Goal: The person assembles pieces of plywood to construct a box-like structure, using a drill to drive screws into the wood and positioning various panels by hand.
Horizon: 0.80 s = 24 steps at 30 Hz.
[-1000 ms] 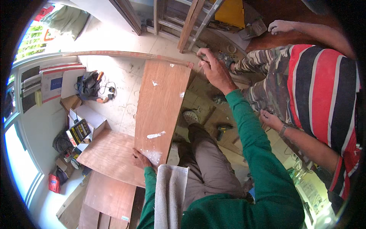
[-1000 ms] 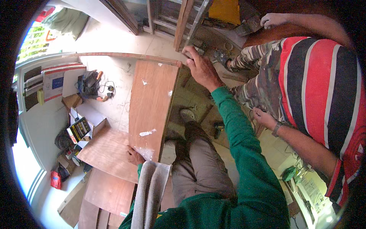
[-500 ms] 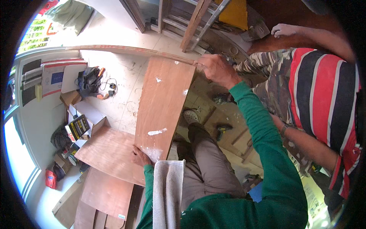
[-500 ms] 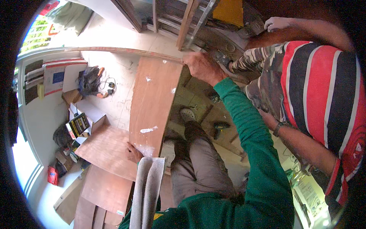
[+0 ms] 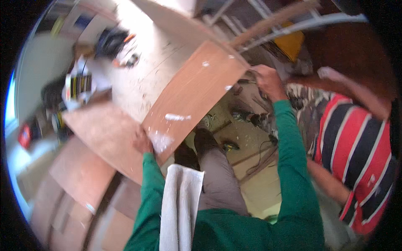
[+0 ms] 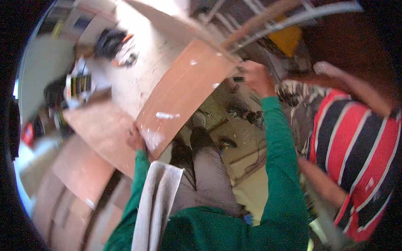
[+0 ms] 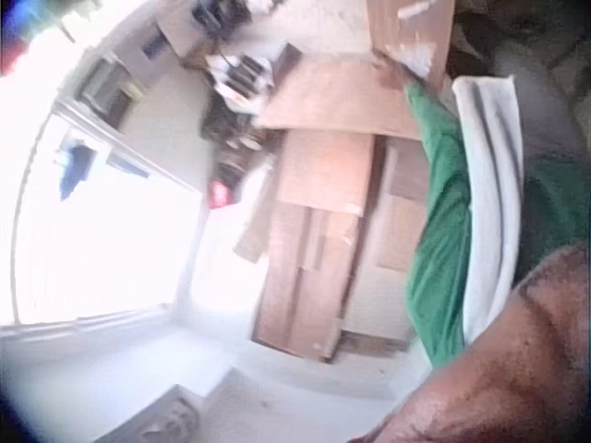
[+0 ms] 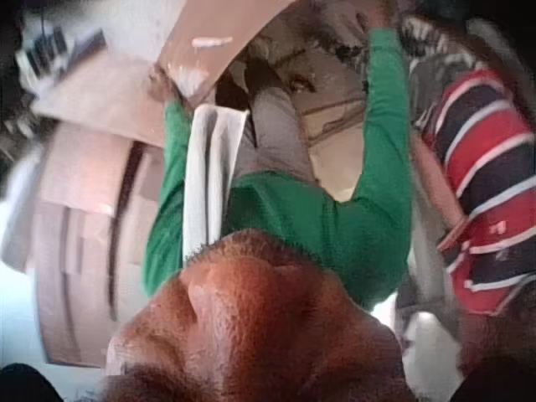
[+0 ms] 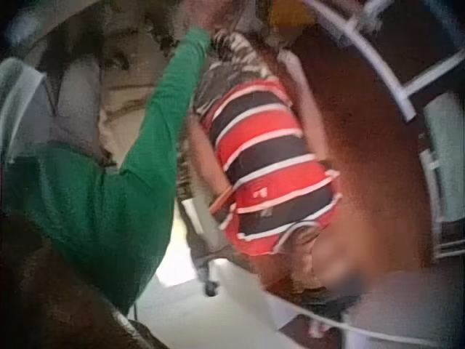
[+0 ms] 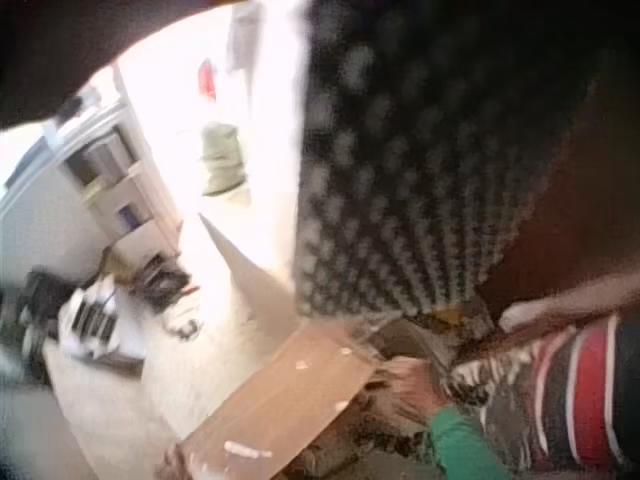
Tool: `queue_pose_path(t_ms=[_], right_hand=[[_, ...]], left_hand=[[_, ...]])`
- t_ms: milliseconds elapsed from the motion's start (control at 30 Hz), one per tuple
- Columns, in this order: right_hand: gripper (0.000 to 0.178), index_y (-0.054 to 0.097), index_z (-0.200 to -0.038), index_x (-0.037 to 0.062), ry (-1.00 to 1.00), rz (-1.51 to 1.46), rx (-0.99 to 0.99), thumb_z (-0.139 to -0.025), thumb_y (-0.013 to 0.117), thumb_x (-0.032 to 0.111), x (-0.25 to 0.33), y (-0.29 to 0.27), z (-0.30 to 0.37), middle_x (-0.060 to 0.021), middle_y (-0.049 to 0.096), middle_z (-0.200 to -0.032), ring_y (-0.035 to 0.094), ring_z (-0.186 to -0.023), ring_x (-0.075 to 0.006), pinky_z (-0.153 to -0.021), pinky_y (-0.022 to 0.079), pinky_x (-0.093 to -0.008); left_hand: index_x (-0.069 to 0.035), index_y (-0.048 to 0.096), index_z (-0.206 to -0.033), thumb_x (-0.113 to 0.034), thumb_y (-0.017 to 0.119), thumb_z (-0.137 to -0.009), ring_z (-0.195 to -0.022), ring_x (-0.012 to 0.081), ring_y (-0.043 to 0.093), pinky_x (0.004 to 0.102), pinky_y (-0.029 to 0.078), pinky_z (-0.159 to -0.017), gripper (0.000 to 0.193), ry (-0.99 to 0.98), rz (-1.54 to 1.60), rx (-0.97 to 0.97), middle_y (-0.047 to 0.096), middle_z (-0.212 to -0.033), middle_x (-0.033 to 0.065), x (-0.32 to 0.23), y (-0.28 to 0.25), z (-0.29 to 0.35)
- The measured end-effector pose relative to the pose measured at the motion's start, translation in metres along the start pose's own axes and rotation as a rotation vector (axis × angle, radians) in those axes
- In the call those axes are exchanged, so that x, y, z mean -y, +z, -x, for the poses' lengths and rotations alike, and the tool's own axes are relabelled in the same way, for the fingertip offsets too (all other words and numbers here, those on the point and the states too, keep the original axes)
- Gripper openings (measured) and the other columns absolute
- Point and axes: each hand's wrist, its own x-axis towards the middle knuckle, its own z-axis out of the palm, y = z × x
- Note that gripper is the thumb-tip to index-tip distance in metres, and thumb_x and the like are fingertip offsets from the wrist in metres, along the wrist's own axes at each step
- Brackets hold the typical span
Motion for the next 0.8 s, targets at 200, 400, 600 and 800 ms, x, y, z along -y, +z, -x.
queue_pose_path(t_ms=[200, 400, 600, 800], right_hand=[[0.025, 0.074, -0.122, -0.0005, 0.432, -0.755, -0.138, -0.105, 0.064, 0.014, 0.1, -0.032, 0.009, -0.0044, 0.073, -0.094, 0.066, -0.079, -0.0092, -0.072, 0.055, -0.0257], [0.022, 0.071, -0.119, -0.0031, 0.402, -0.962, 0.014, -0.102, 0.066, 0.008, 0.236, 0.01, 0.0, -0.0089, 0.071, -0.094, 0.066, -0.079, -0.0141, -0.07, 0.054, -0.0274], [0.016, 0.072, -0.114, -0.0042, 0.043, -0.741, 0.479, -0.099, 0.069, 0.001, 0.403, 0.125, 0.015, -0.0102, 0.074, -0.102, 0.07, -0.085, -0.0155, -0.076, 0.059, -0.0283], [0.014, 0.078, -0.103, 0.0106, -0.617, -0.34, 1.137, -0.09, 0.077, 0.017, 0.573, 0.298, 0.085, -0.0135, 0.072, -0.088, 0.066, -0.081, -0.0289, -0.074, 0.052, -0.0447]], left_hand=[[-0.003, 0.076, -0.093, -0.055, 0.068, -0.095, -0.101, 0.0407, 0.062, 0.0541, 0.04, -0.102, 0.053, -0.118, -0.002, -0.051, 0.07, -0.098, 0.0212, -0.052, -0.029, -0.005], [-0.004, 0.071, -0.079, -0.061, 0.069, -0.092, -0.089, 0.0374, 0.063, 0.0529, 0.044, -0.088, 0.059, 0.05, -0.034, -0.212, 0.068, -0.087, 0.0169, -0.026, -0.036, 0.006], [-0.003, 0.071, -0.086, -0.061, 0.072, -0.087, -0.103, 0.0336, 0.06, 0.0501, 0.043, -0.094, 0.058, 0.023, 0.268, -0.203, 0.066, -0.096, 0.0163, -0.029, -0.043, -0.003], [-0.007, 0.07, -0.084, -0.052, 0.069, -0.087, -0.102, 0.0308, 0.059, 0.047, 0.044, -0.094, 0.046, -0.043, 0.311, -0.313, 0.066, -0.099, 0.0124, 0.034, -0.013, 0.016]])
